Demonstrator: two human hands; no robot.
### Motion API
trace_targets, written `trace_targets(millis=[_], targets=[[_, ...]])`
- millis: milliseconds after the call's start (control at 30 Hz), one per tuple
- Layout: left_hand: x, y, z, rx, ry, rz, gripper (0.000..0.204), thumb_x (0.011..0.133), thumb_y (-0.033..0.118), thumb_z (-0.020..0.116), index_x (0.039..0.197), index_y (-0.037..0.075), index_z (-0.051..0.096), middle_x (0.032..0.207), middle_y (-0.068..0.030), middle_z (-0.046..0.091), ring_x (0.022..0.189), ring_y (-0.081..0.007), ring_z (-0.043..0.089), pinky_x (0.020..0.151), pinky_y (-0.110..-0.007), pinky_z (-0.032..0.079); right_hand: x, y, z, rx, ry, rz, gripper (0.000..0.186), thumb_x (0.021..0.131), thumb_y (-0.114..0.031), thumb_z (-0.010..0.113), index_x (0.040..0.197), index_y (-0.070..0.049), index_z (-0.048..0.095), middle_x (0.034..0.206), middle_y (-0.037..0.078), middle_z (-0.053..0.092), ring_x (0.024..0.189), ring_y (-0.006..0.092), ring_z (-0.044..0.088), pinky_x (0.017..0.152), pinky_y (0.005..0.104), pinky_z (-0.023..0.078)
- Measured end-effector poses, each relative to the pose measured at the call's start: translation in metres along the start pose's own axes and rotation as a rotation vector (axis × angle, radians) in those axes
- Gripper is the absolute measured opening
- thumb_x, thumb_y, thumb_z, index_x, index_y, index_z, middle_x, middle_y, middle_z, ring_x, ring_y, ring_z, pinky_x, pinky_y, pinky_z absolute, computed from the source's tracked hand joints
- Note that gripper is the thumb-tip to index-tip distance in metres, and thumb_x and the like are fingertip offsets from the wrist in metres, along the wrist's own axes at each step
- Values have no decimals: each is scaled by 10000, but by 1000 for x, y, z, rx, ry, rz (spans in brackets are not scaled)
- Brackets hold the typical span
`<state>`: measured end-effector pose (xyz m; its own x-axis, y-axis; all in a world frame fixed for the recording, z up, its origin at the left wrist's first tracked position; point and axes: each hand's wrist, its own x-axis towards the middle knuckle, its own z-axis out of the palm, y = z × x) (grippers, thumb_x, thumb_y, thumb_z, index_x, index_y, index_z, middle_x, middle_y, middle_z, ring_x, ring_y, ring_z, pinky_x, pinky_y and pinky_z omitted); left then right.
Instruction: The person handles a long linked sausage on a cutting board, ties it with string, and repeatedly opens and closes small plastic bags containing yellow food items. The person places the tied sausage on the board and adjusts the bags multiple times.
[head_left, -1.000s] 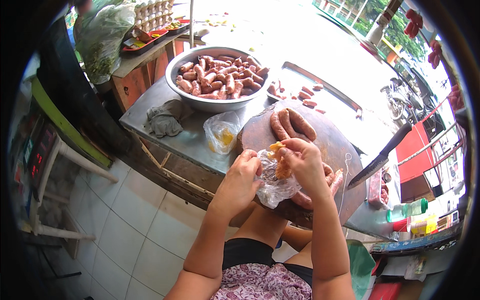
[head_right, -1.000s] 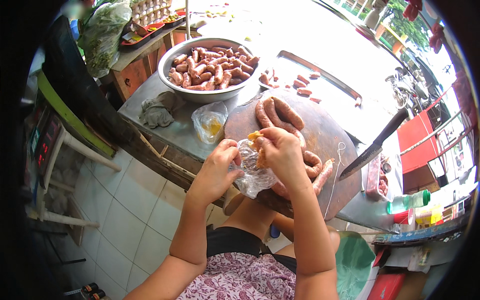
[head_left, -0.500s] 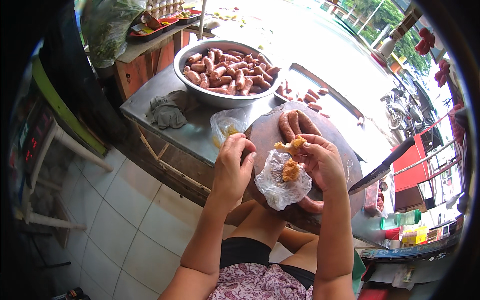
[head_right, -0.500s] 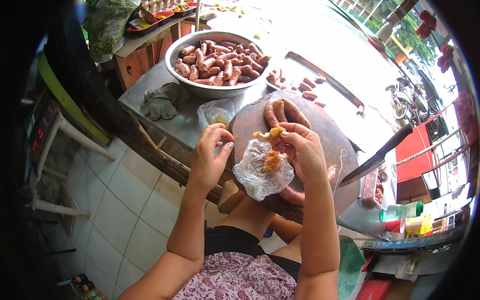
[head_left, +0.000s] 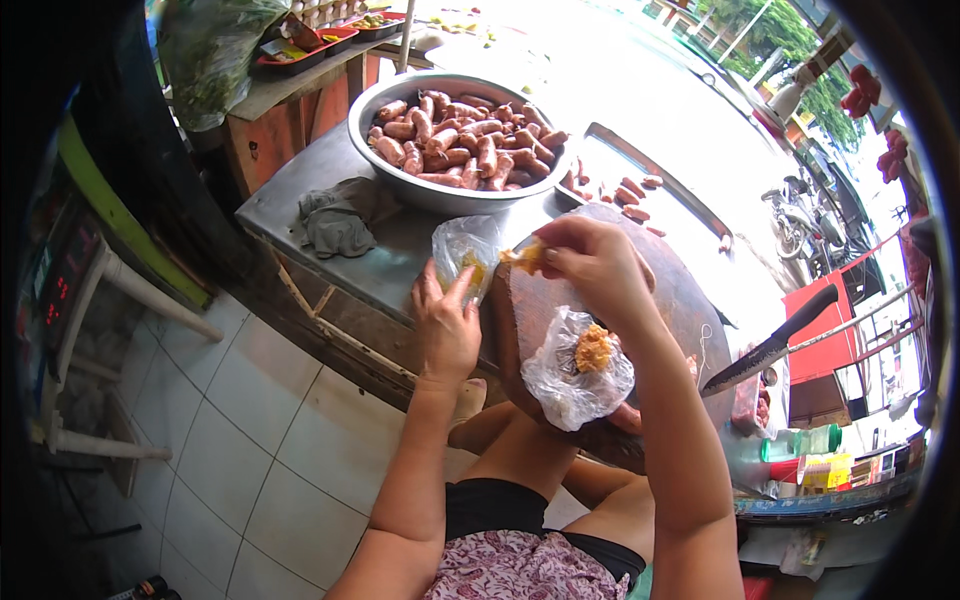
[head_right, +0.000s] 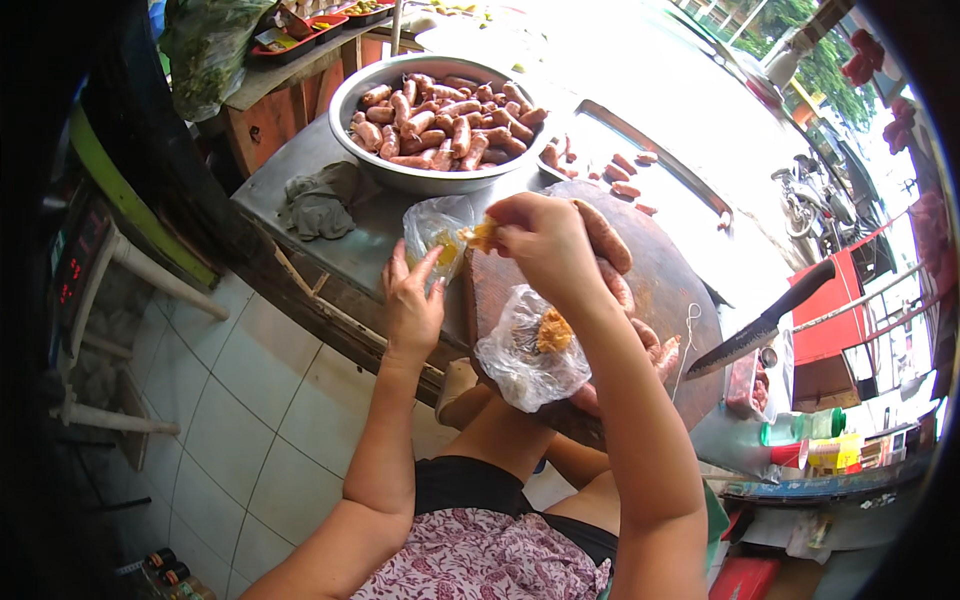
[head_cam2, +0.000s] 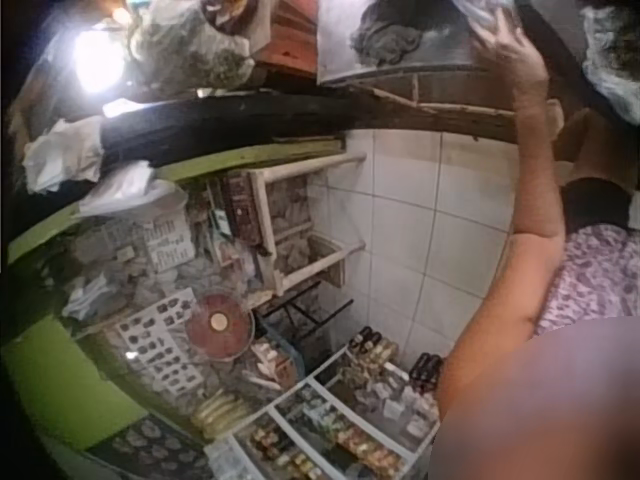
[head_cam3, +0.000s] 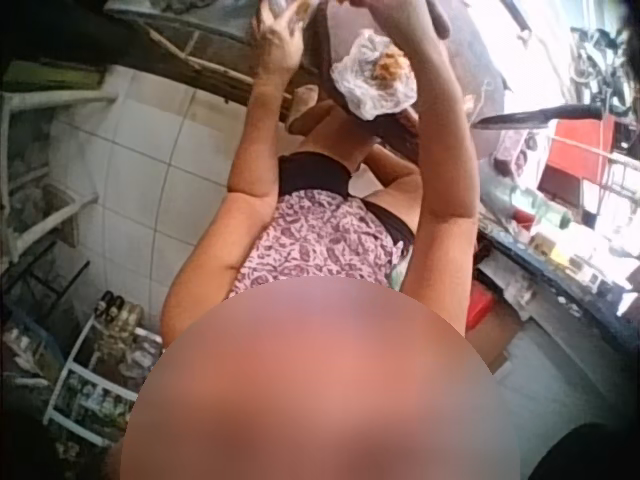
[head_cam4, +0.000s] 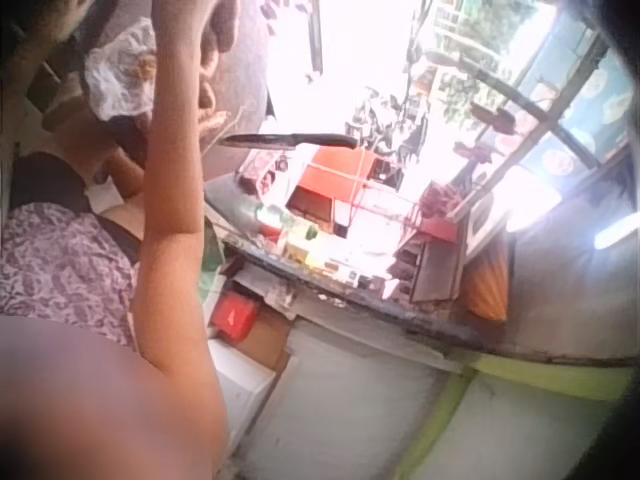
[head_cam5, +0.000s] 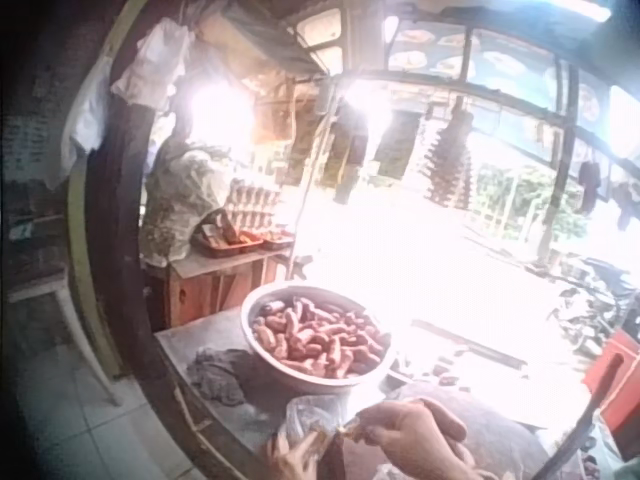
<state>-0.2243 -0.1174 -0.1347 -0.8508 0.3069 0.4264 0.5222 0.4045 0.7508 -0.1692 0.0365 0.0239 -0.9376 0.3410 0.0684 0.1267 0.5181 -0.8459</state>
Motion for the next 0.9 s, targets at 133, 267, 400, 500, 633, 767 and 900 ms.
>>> trace_targets(millis=[133, 267, 400, 500, 633, 767, 900], targets=[[0, -5, 5, 28, 18, -3, 473, 821, 6, 703, 1286, 0, 622, 1449, -304, 427, 1307, -462, 448, 1113, -483, 371, 48, 15, 46, -402, -100, -186, 179, 841, -2, 621, 990, 30, 714, 892, 165, 734, 827, 284, 716, 787, 359, 559], [3, -11, 2, -100, 55, -56, 406, 828, -10, 677, 1229, -49, 628, 1376, -337, 501, 1239, -499, 521, 1057, -495, 427, 77, 33, 82, -935, -294, -305, 138, 801, -117, 692, 863, 1, 728, 848, 203, 713, 841, 374, 711, 755, 428, 564], [5, -14, 3, -188, 88, -96, 307, 868, -37, 570, 1167, -101, 600, 1335, -356, 514, 1226, -518, 512, 1051, -505, 424, 87, 43, 99, -1054, -457, -259, 187, 765, -170, 740, 828, 5, 732, 808, 221, 700, 820, 382, 709, 737, 442, 568], [5, -17, 7, -221, 144, -82, 336, 858, -46, 556, 1185, -106, 603, 1311, -346, 536, 1217, -509, 524, 1045, -503, 429, 92, 47, 105, -995, -512, -244, 191, 746, -168, 754, 814, 9, 734, 803, 228, 697, 815, 390, 708, 733, 442, 570], [4, -21, 13, -236, 156, -79, 400, 846, -57, 552, 1242, -104, 591, 1323, -329, 531, 1228, -483, 526, 1053, -501, 426, 97, 52, 110, -952, -517, -239, 178, 729, -141, 751, 810, 16, 734, 803, 235, 695, 822, 393, 707, 731, 442, 569], [2, -23, 16, -296, 189, -113, 429, 843, -64, 548, 1268, -105, 581, 1353, -312, 510, 1249, -466, 515, 1072, -498, 414, 95, 55, 114, -912, -489, -263, 158, 729, -110, 736, 811, 25, 729, 802, 239, 693, 822, 397, 705, 734, 442, 567], [3, -22, 16, -337, 211, -115, 488, 836, -67, 540, 1323, -95, 546, 1378, -296, 494, 1275, -461, 496, 1099, -495, 391, 92, 54, 112, -927, -435, -283, 133, 749, -98, 714, 802, 24, 723, 802, 241, 691, 823, 395, 705, 737, 443, 566]])
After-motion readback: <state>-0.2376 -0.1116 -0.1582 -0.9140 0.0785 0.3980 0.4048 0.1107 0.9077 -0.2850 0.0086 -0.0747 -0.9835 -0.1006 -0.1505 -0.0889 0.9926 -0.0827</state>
